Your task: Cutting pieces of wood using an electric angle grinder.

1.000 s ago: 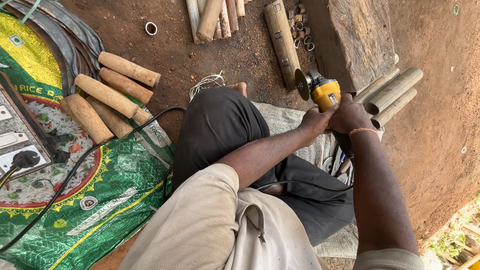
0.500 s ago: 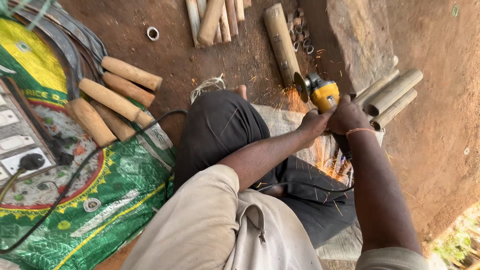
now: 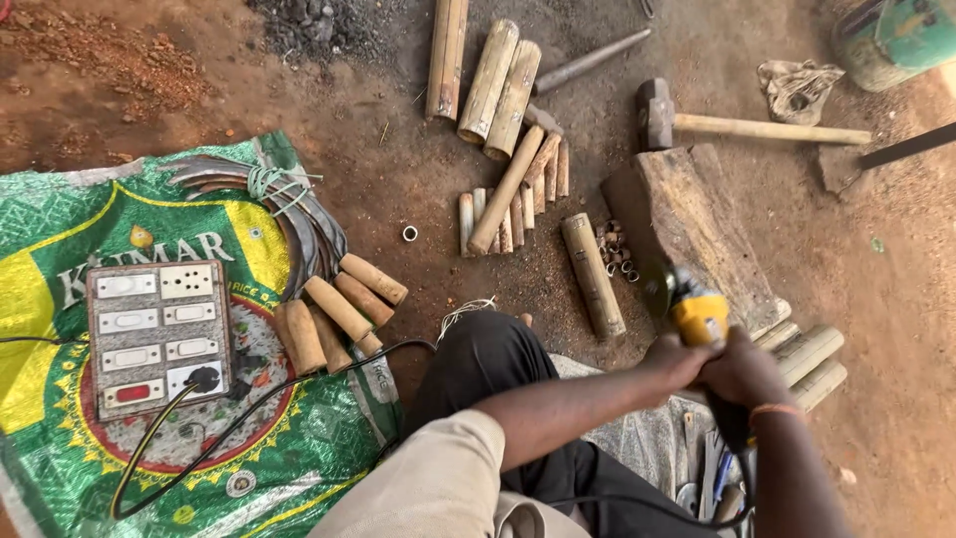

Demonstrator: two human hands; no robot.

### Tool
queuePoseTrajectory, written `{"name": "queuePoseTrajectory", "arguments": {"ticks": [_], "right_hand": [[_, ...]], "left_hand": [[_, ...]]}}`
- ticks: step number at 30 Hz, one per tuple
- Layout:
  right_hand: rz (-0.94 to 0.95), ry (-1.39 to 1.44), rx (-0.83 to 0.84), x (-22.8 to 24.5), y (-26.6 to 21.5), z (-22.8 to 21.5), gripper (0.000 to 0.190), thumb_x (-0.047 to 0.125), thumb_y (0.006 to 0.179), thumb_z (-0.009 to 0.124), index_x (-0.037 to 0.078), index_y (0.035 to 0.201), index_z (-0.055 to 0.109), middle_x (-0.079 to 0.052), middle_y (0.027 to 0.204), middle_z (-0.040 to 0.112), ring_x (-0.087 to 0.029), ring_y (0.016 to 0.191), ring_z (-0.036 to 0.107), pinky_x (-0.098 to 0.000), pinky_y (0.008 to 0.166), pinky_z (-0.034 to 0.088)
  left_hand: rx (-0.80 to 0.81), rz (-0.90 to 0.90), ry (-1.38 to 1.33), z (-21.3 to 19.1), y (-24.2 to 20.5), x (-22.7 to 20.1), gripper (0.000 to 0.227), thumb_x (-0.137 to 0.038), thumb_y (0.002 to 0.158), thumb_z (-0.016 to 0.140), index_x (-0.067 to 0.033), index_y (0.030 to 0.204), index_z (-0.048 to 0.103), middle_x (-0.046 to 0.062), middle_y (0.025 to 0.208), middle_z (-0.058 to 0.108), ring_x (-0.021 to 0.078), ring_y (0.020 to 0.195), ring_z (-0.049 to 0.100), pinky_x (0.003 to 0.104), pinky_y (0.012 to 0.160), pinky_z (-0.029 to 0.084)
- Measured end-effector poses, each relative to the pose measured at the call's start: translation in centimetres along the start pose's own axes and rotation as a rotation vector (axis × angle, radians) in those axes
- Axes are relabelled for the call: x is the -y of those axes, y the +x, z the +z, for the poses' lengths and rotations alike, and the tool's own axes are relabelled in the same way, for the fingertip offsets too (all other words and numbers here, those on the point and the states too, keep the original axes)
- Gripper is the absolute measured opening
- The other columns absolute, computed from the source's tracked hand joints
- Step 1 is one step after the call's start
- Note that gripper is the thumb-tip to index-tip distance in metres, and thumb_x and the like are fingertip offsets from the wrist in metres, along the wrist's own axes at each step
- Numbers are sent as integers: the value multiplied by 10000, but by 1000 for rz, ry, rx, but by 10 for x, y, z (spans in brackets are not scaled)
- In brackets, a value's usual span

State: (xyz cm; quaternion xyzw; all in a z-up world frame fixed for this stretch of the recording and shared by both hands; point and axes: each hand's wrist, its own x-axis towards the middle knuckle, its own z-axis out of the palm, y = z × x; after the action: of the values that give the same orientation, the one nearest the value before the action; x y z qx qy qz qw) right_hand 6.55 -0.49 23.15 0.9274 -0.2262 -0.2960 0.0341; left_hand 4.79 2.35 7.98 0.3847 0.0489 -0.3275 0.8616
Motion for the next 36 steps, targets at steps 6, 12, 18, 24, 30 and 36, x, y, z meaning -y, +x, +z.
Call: {"name": "queuePoseTrajectory", "arguments": {"ticks": [6, 12, 18, 24, 30, 36], "right_hand": [[-124, -67, -160, 6, 71, -31, 526, 197, 872, 799, -50, 1287, 591, -339, 1122, 733, -431, 1003, 742, -517, 875, 605], [-25, -109, -12, 111, 50, -43, 584, 213, 848, 814, -18, 1316, 553, -288, 1098, 725, -419, 909, 771, -519, 775, 653], [-113, -173, 14, 114, 134, -19, 577, 203, 858, 811, -45, 1311, 552, -294, 1114, 723, -400, 942, 748, -499, 785, 634], [-88, -240, 49, 150, 141, -34, 568, 207, 887, 794, -44, 1331, 543, -306, 1133, 720, -417, 974, 748, -522, 820, 635], [-94, -315, 61, 165, 144, -27, 584, 237, 897, 799, -9, 1352, 529, -289, 1189, 702, -408, 1057, 723, -534, 867, 616], [-79, -345, 59, 168, 148, -25, 555, 230, 916, 776, -11, 1352, 535, -295, 1190, 711, -418, 1072, 730, -536, 885, 616]], "left_hand": [[16, -30, -39, -15, 14, -81, 436, -352, 981, 657, -4, 1238, 603, 136, 1031, 697, 199, 881, 714, 373, 780, 626], [-129, 1, -157, -61, 36, -76, 519, -411, 970, 659, 37, 1225, 604, 118, 964, 713, 173, 769, 732, 334, 690, 643], [-261, -99, -144, -88, 68, -75, 564, -458, 942, 666, 22, 1229, 591, 118, 980, 695, 183, 823, 709, 330, 725, 620], [-331, -50, -253, -98, 93, -81, 595, -468, 931, 689, 31, 1240, 588, 120, 1025, 678, 180, 858, 707, 322, 764, 617], [-300, -75, -414, -108, 84, -93, 568, -422, 962, 646, 37, 1277, 529, 132, 1061, 665, 188, 904, 719, 340, 807, 634], [-317, -74, -453, -110, 86, -90, 561, -413, 964, 657, 31, 1283, 528, 133, 1069, 657, 197, 935, 703, 357, 831, 613]]}}
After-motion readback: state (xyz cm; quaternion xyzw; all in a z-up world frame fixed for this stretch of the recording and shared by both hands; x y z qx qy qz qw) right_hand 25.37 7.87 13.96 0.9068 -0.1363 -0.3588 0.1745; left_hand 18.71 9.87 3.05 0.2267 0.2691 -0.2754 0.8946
